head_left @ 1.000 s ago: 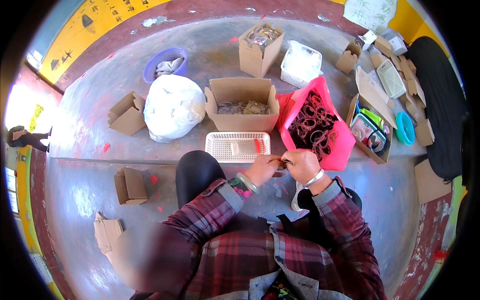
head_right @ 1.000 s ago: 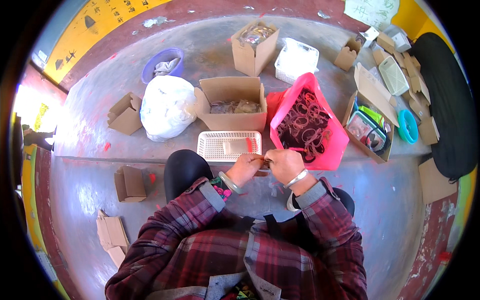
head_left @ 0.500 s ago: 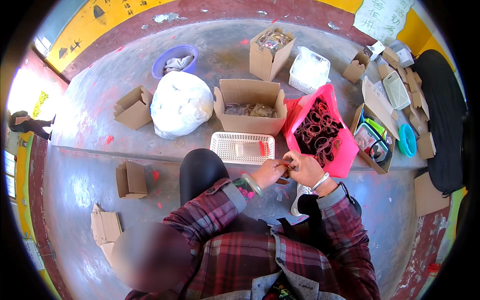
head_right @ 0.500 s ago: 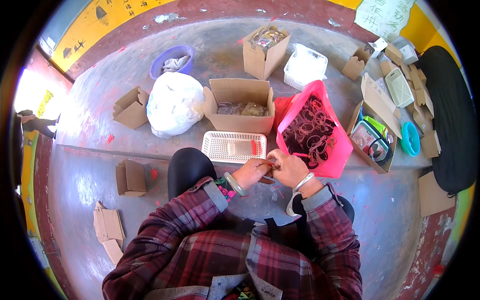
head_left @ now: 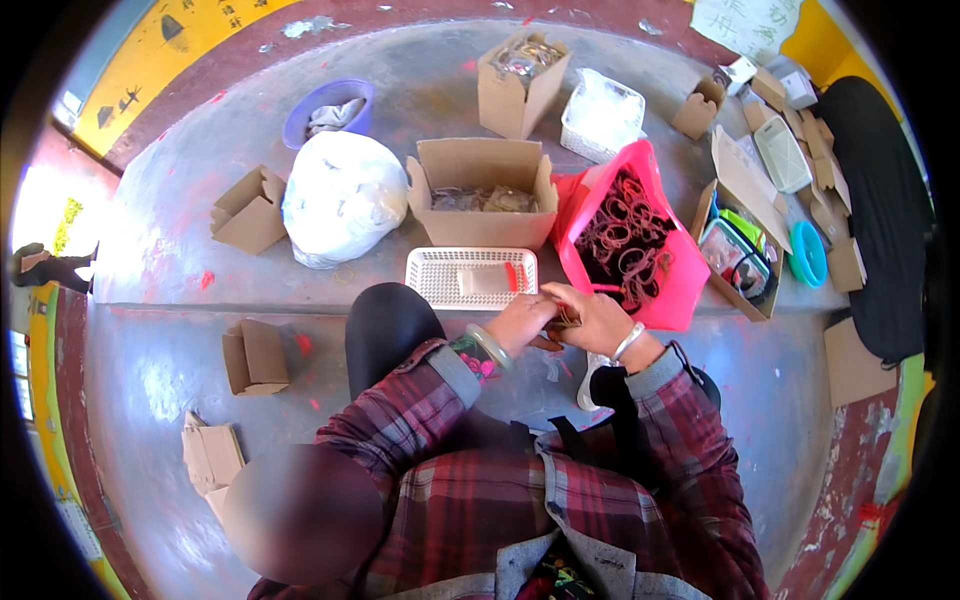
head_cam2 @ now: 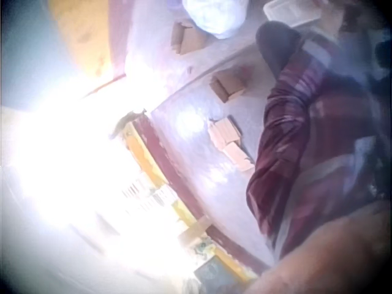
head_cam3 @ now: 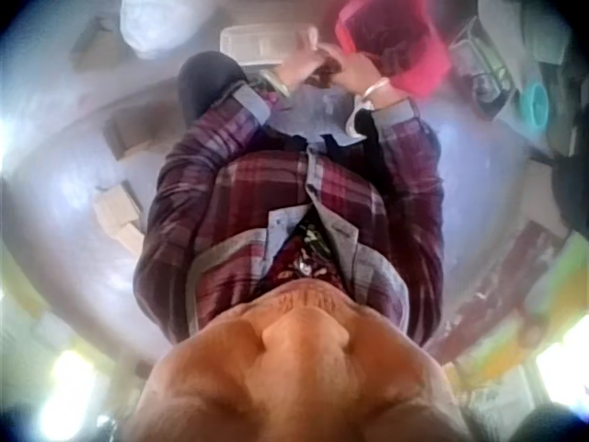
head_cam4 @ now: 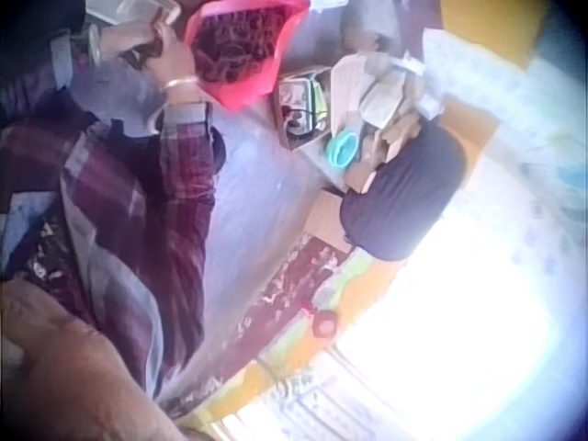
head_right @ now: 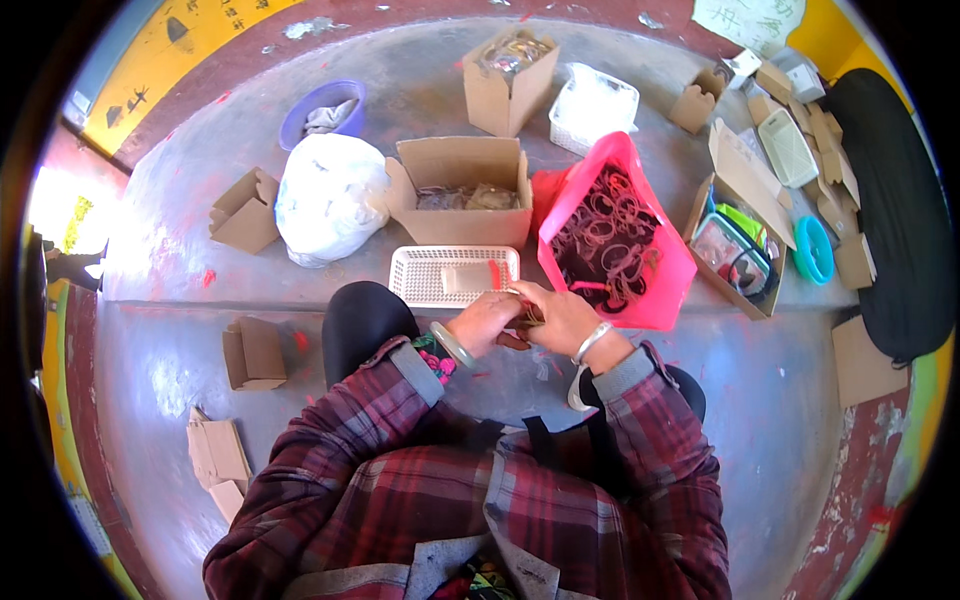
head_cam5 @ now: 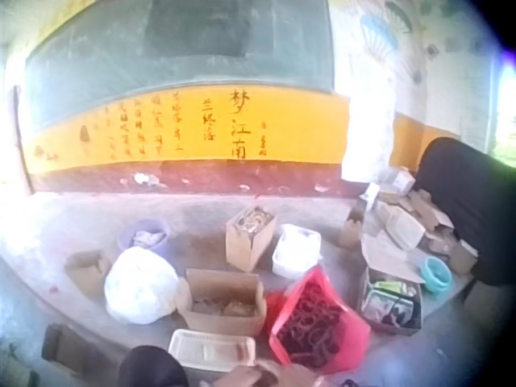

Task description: The person sits on the floor and repeatedly picks up small red cords from a pink bag, untangles them, and places them into a white basket. The person handles the cords one at a time throughout the clip.

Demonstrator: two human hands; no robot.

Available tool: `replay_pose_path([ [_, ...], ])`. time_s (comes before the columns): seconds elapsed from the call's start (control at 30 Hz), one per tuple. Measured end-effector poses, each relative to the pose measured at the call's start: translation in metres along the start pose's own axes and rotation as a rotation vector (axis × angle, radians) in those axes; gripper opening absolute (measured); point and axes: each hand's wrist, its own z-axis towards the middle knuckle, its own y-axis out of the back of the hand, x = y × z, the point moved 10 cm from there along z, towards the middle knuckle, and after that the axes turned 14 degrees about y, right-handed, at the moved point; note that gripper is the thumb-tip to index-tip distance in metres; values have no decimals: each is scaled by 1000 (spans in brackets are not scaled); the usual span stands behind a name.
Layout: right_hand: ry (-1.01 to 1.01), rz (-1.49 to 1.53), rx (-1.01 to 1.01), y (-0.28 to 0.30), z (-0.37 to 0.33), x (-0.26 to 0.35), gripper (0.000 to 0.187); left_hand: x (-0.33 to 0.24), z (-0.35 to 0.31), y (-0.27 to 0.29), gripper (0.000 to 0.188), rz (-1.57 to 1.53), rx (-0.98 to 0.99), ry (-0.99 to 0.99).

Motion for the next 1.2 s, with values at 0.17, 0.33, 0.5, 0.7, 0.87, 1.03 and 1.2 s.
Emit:
replay_pose_path([
  [0.17, 31, 123, 45, -3, 3, 2, 66, 13, 4, 7, 31, 6, -15, 39],
  [0.33, 70, 160, 72, -9, 0, -1, 72, 4, 1, 4, 32, 86, 3, -47],
  [0.5, 88, 225, 135, -17, -2, -6, 81, 7, -2, -1, 32, -76, 32, 47],
  [0.7, 109, 211, 162, -21, -2, -8, 84, 15, 0, -2, 31, -148, 48, 100],
  [0.87, -170, 435, 61, 13, -6, 1, 71, 11, -3, 9, 29, -336, -51, 121],
  [1.03, 38, 182, -252, 49, -7, 1, 20, 21, 9, 16, 25, -509, -6, 88],
  [1.2, 231, -121, -295, 47, -8, 4, 17, 19, 8, 13, 27, -496, -14, 104],
])
